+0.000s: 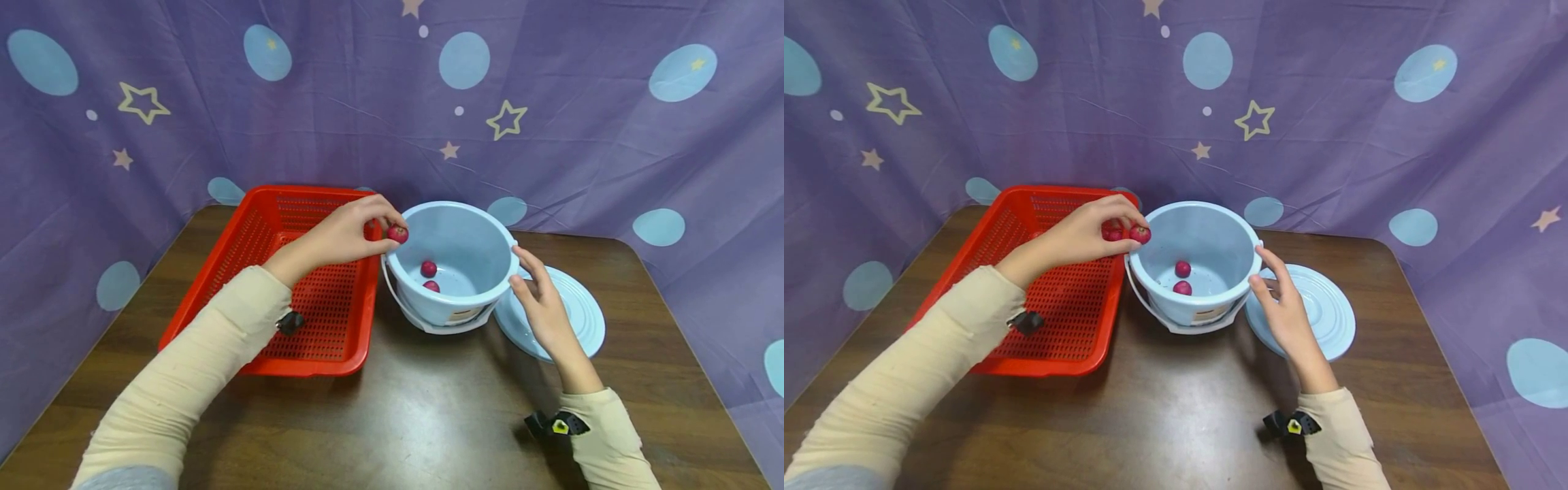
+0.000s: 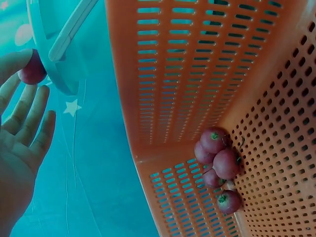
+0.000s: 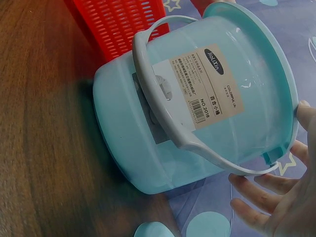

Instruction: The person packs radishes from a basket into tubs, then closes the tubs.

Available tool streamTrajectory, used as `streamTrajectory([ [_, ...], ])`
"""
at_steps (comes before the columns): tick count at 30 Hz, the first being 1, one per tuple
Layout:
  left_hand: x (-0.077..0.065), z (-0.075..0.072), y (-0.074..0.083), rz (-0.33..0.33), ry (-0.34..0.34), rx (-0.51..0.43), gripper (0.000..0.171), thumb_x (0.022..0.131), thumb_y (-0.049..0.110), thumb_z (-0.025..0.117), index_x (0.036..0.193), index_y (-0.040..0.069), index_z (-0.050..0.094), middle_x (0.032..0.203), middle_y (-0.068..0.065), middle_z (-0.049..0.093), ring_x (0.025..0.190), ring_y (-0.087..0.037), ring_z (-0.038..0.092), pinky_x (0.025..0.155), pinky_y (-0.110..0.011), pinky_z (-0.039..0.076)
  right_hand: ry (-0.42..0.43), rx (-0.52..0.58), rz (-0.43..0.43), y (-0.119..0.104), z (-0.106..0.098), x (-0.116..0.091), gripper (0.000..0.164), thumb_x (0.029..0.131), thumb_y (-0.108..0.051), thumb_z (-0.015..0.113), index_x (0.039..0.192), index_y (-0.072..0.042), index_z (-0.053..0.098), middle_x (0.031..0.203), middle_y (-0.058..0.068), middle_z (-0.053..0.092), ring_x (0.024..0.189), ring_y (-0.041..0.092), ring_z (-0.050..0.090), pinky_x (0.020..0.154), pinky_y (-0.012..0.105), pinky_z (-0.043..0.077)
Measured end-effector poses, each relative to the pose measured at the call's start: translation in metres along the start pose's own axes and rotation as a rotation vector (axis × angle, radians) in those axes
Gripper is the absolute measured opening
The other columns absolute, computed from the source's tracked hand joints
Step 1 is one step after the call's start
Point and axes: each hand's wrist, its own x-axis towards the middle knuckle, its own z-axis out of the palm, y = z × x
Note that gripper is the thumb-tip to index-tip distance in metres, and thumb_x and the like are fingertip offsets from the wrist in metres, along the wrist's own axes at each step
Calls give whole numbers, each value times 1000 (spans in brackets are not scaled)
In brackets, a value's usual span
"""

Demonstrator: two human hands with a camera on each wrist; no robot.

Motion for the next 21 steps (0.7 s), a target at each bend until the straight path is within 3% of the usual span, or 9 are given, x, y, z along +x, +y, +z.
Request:
streamTrajectory([
  [8,2,3,2,-47,-54,45,34,85,25,80,117,18,72,107,5,63,95,-18,57,81,-34,47,3,-7,-1,0,0,0,49,106,-20,47,154,-19,35,150,18,41,123,38,53,95,18,38],
  [17,2,1,1,-40,-65,31,34,87,22,78,120,16,71,112,0,67,103,-17,58,92,-35,45,3,-11,4,0,0,0,50,106,-20,47,154,-20,35,150,17,41,123,38,53,96,20,38],
  [21,1,-1,-4,-36,-42,21,34,87,23,78,120,15,71,108,0,67,99,-15,57,89,-34,46,1,-14,8,0,0,0,50,106,-21,47,154,-21,34,150,17,41,123,37,53,97,22,39],
])
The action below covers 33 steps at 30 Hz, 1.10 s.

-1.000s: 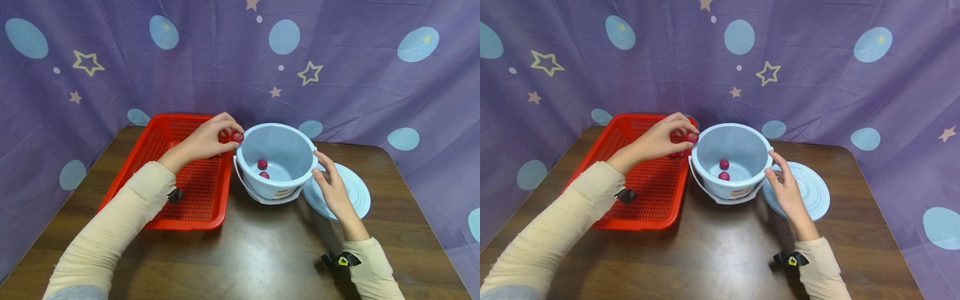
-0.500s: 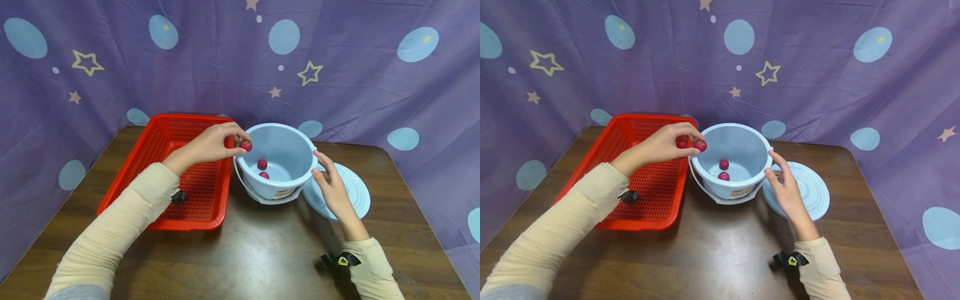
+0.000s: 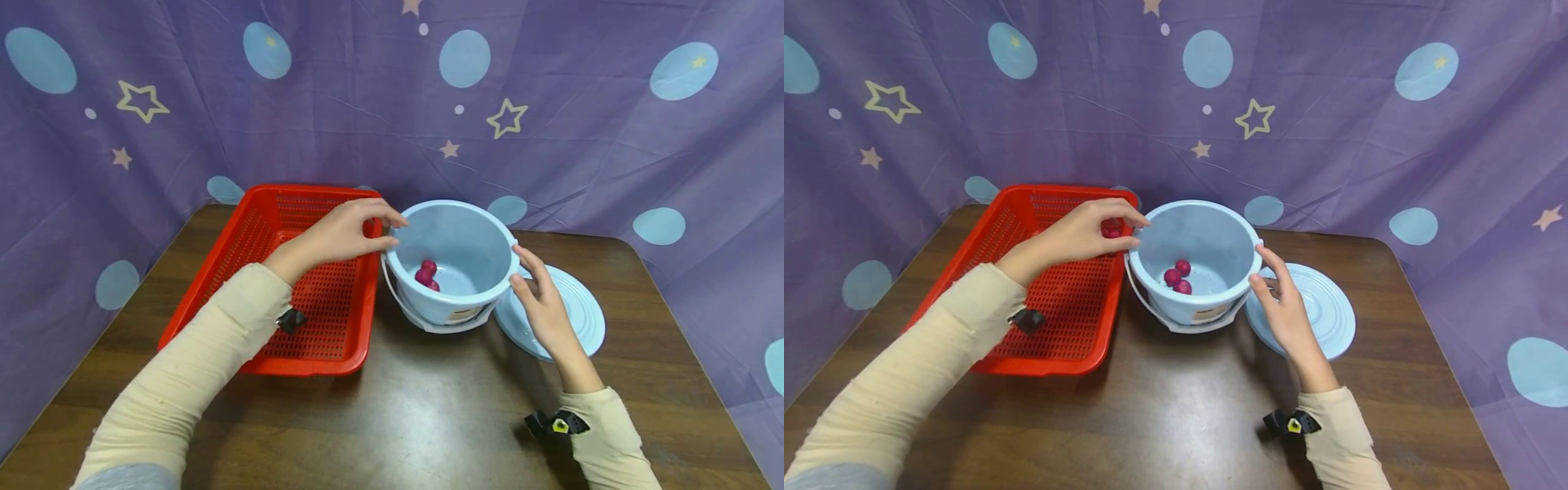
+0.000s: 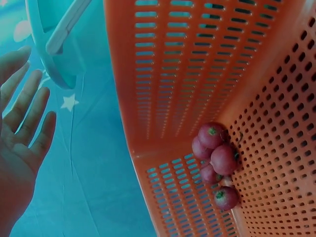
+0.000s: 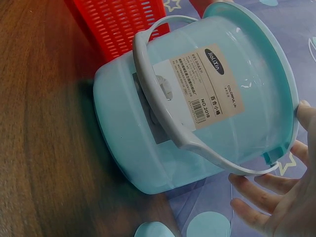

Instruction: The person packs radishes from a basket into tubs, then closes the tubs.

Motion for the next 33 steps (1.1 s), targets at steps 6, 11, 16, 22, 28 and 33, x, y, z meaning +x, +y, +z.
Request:
streamTrajectory([
  [6,-1,-4,-12,-9,55,-13,30,87,20,79,116,14,73,100,0,66,92,-15,58,81,-38,47,3,-7,10,0,0,0,50,106,-22,47,154,-22,35,150,15,41,123,36,53,102,38,40],
  [11,-3,-6,-29,-42,88,-20,25,89,16,76,113,12,72,101,-3,67,93,-17,60,85,-37,47,3,-1,10,0,0,1,50,106,-22,47,154,-22,34,150,16,41,123,37,53,102,43,39],
  [16,-6,-6,-49,-98,104,-32,25,89,14,75,113,7,71,103,-9,68,95,-23,61,90,-42,47,4,9,4,1,0,1,50,106,-21,47,154,-21,35,150,16,41,123,37,53,99,26,39],
  [22,-9,-4,-70,-200,113,-60,26,90,14,74,114,4,70,110,-11,68,102,-27,60,96,-45,45,3,11,1,1,-1,1,50,106,-21,47,154,-21,35,150,17,41,123,37,53,97,22,39],
  [28,-8,6,-96,-272,137,-37,24,91,15,73,112,4,70,110,-12,68,105,-27,60,98,-45,43,0,13,5,1,-1,1,50,106,-21,47,154,-21,35,150,17,40,123,38,53,98,25,39],
  [33,-10,16,-112,-336,137,-9,24,89,15,74,111,5,70,108,-13,68,103,-28,60,97,-43,44,-5,9,5,0,-2,1,50,106,-21,47,154,-22,35,151,16,40,123,37,53,98,26,39],
])
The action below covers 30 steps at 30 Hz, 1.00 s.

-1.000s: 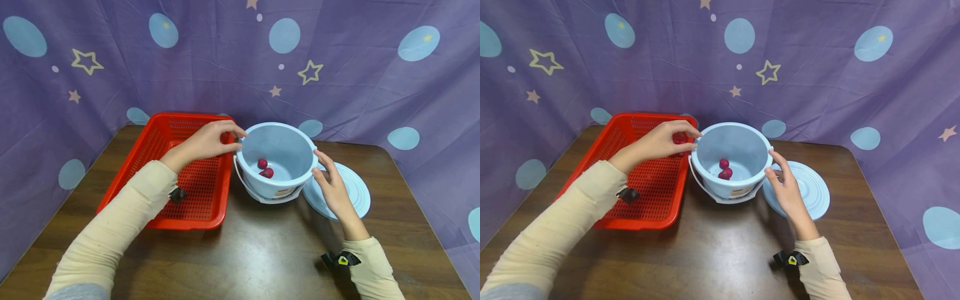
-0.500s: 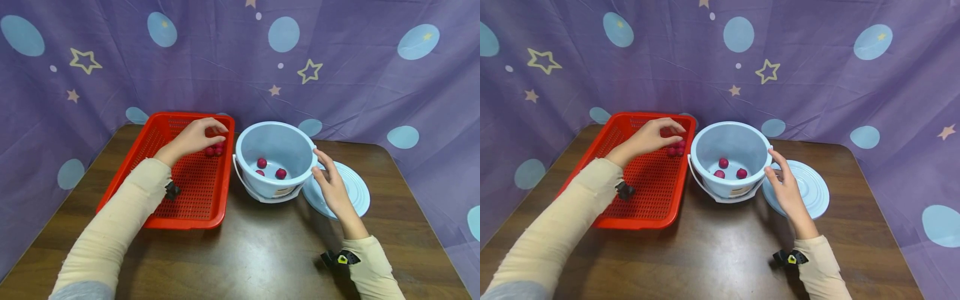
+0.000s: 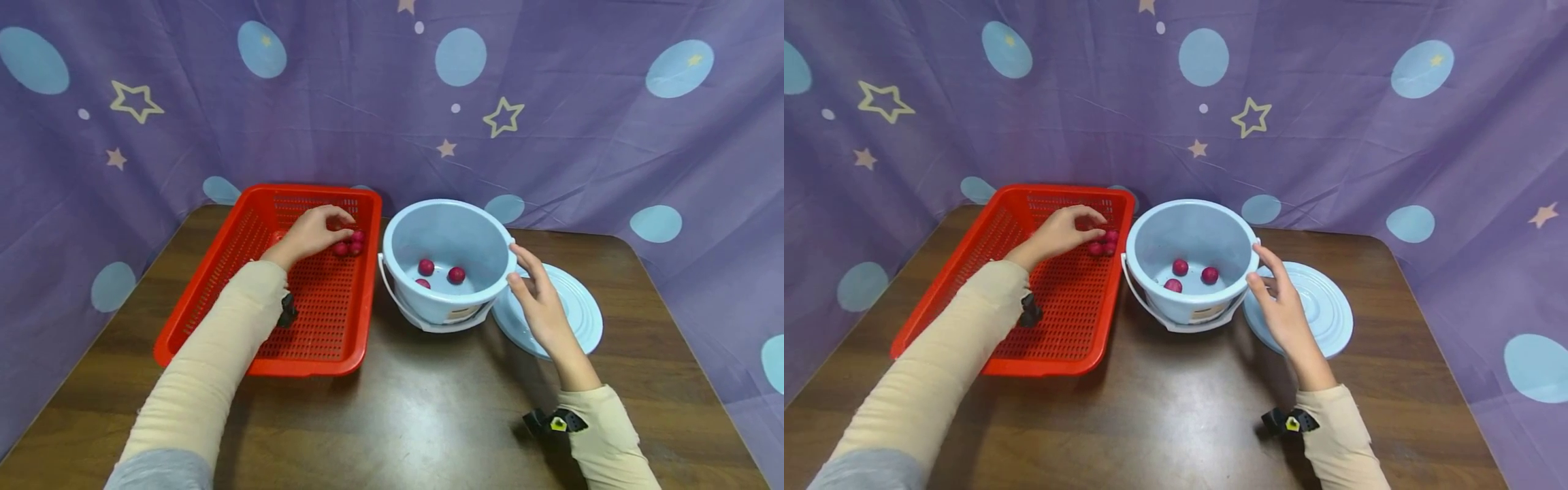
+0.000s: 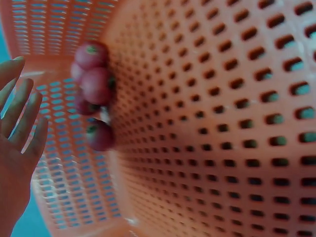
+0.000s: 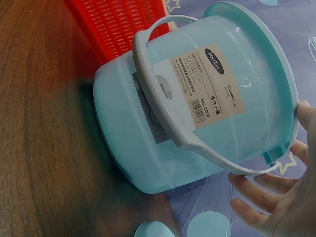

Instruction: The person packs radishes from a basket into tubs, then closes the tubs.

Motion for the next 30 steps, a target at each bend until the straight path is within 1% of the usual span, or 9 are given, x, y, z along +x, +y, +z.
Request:
streamTrajectory([
  [4,-1,5,-7,-45,0,32,26,90,16,73,112,4,69,110,-14,66,102,-29,59,95,-44,44,4,1,-8,0,-1,0,49,106,-20,47,154,-21,35,150,16,42,122,36,54,99,26,39],
  [6,-2,7,-9,-74,-13,50,27,90,18,73,113,4,69,109,-14,65,100,-29,58,93,-44,44,2,-1,-10,0,-1,1,49,106,-20,47,154,-21,35,150,16,42,122,37,54,101,33,40],
  [8,-3,8,-12,-99,-34,66,27,90,19,73,113,5,68,108,-14,64,98,-29,58,91,-44,45,-1,-1,-11,1,0,1,50,106,-20,47,154,-20,35,150,17,42,122,38,54,103,42,39],
  [10,-4,10,-15,-112,-54,81,27,90,19,73,113,6,68,106,-13,64,97,-28,58,90,-44,45,-2,1,-10,1,0,1,50,106,-20,47,154,-20,35,150,18,41,123,39,53,104,51,37],
  [12,-4,10,-17,-116,-67,91,27,89,19,73,112,6,68,105,-13,63,95,-28,58,89,-43,45,0,4,-9,2,0,1,50,106,-20,47,154,-20,35,150,18,41,123,39,53,104,55,36],
  [16,-6,11,-18,-122,-87,104,26,89,18,74,112,6,68,107,-13,62,94,-29,56,88,-44,45,4,3,-7,1,1,0,50,106,-21,47,154,-20,35,150,18,41,122,39,53,104,55,36],
  [20,-6,11,-21,-135,-125,106,28,89,18,75,113,5,68,110,-14,62,97,-29,56,90,-45,45,4,0,-7,1,1,0,50,106,-21,47,154,-20,35,150,19,41,122,40,53,104,56,36],
  [23,-6,11,-22,-138,-139,105,28,89,18,75,113,4,69,111,-14,63,98,-28,58,92,-45,45,2,2,-9,1,0,0,50,106,-20,47,154,-20,35,150,19,40,122,41,53,104,57,36],
  [30,-8,11,-22,-156,-176,133,25,89,17,74,111,6,69,107,-13,65,98,-28,58,91,-45,44,0,4,-14,1,1,1,50,106,-20,47,154,-20,35,150,19,41,121,40,54,104,56,36],
])
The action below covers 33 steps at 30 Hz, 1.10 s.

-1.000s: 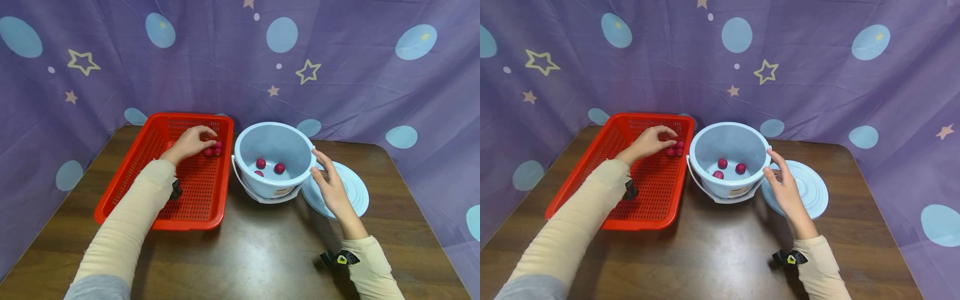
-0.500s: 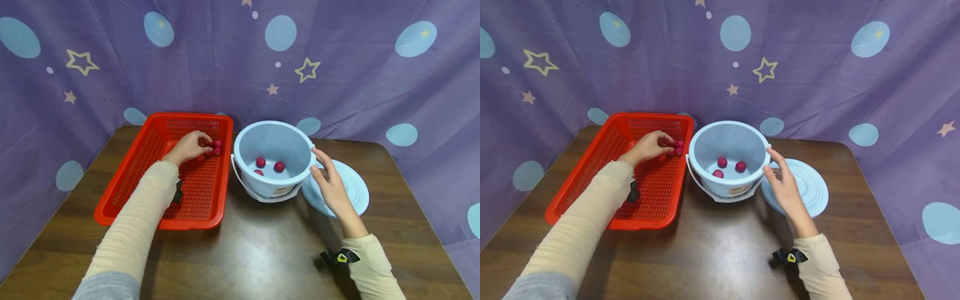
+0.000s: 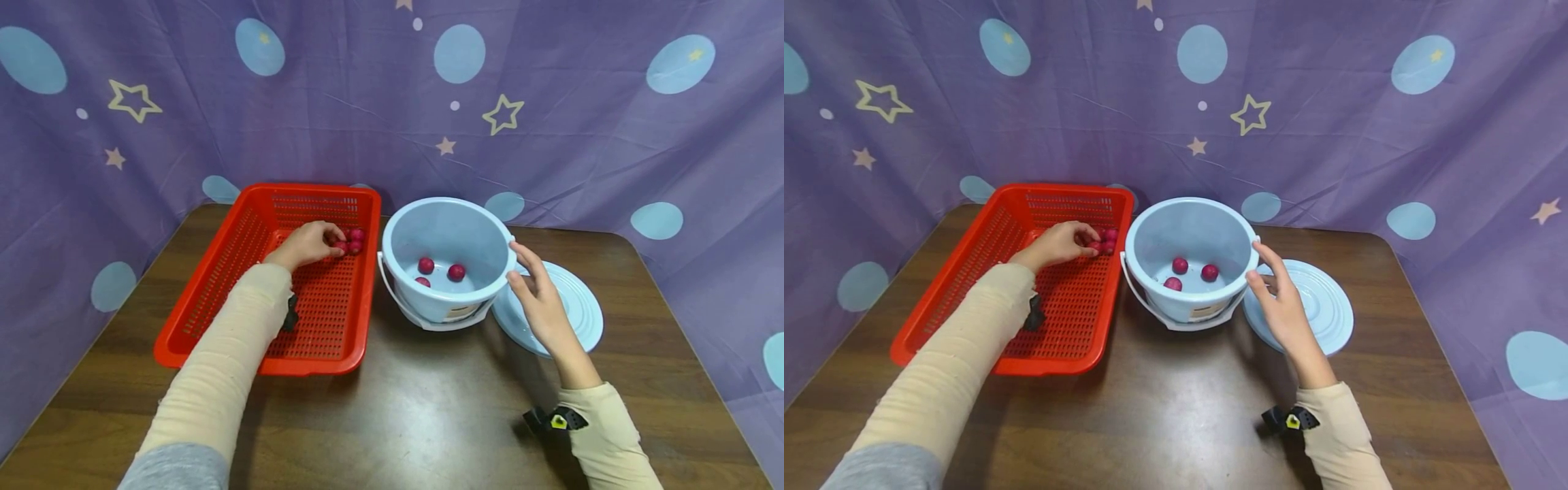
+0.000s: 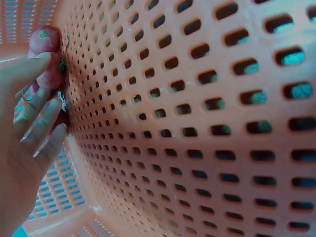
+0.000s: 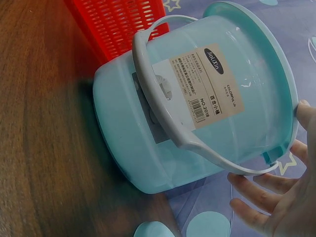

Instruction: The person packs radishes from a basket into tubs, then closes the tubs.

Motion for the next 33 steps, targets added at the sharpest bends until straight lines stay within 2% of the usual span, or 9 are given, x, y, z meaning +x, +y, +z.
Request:
streamTrajectory([
  [3,-1,0,0,-13,-9,15,25,89,17,74,111,7,68,109,-14,65,101,-29,58,93,-46,43,4,-8,-1,0,0,0,50,106,-20,47,154,-20,35,149,18,42,121,39,54,104,51,38],
  [7,-1,1,0,-15,-7,30,26,89,18,75,112,9,66,109,-14,65,101,-30,59,92,-47,43,6,-18,1,0,-1,0,49,106,-20,47,154,-20,36,149,17,43,121,38,55,101,32,40],
  [9,-1,1,1,-13,-11,34,27,89,18,74,113,9,66,109,-15,65,100,-30,59,92,-47,43,7,-19,2,-1,-1,0,49,106,-20,47,154,-21,36,149,17,43,121,37,55,99,27,39],
  [11,-1,0,1,-24,-5,34,28,89,19,74,114,9,67,110,-14,65,100,-30,59,91,-47,44,5,-21,1,-1,0,0,50,106,-21,47,154,-21,36,149,17,43,121,37,55,100,31,40],
  [15,-1,-4,3,-43,26,18,28,89,22,74,114,10,68,112,-14,65,103,-31,60,92,-48,44,4,-12,2,0,0,1,50,106,-21,47,154,-21,35,149,17,42,122,38,54,104,50,38],
  [17,-1,-8,4,-41,40,11,28,89,22,73,114,10,67,113,-14,66,104,-31,60,94,-48,43,4,-2,2,0,0,1,50,106,-21,47,154,-20,35,150,18,42,123,39,53,104,55,37],
  [22,-3,-21,10,-8,57,0,28,89,22,73,113,10,67,114,-14,67,107,-30,60,97,-48,43,4,9,-3,0,0,1,50,106,-20,47,154,-19,35,149,18,42,123,40,53,105,56,36],
  [27,-7,-35,17,22,70,-3,26,90,24,73,113,14,67,117,-10,66,107,-28,59,96,-49,43,5,14,-1,-1,1,1,50,106,-20,47,154,-19,35,149,19,42,124,40,52,105,56,35],
  [33,-12,-42,32,78,96,-5,26,90,26,73,113,19,67,112,-4,67,101,-23,60,93,-48,44,2,12,8,-2,0,0,50,106,-21,47,154,-19,35,149,18,42,124,40,52,105,54,36],
])
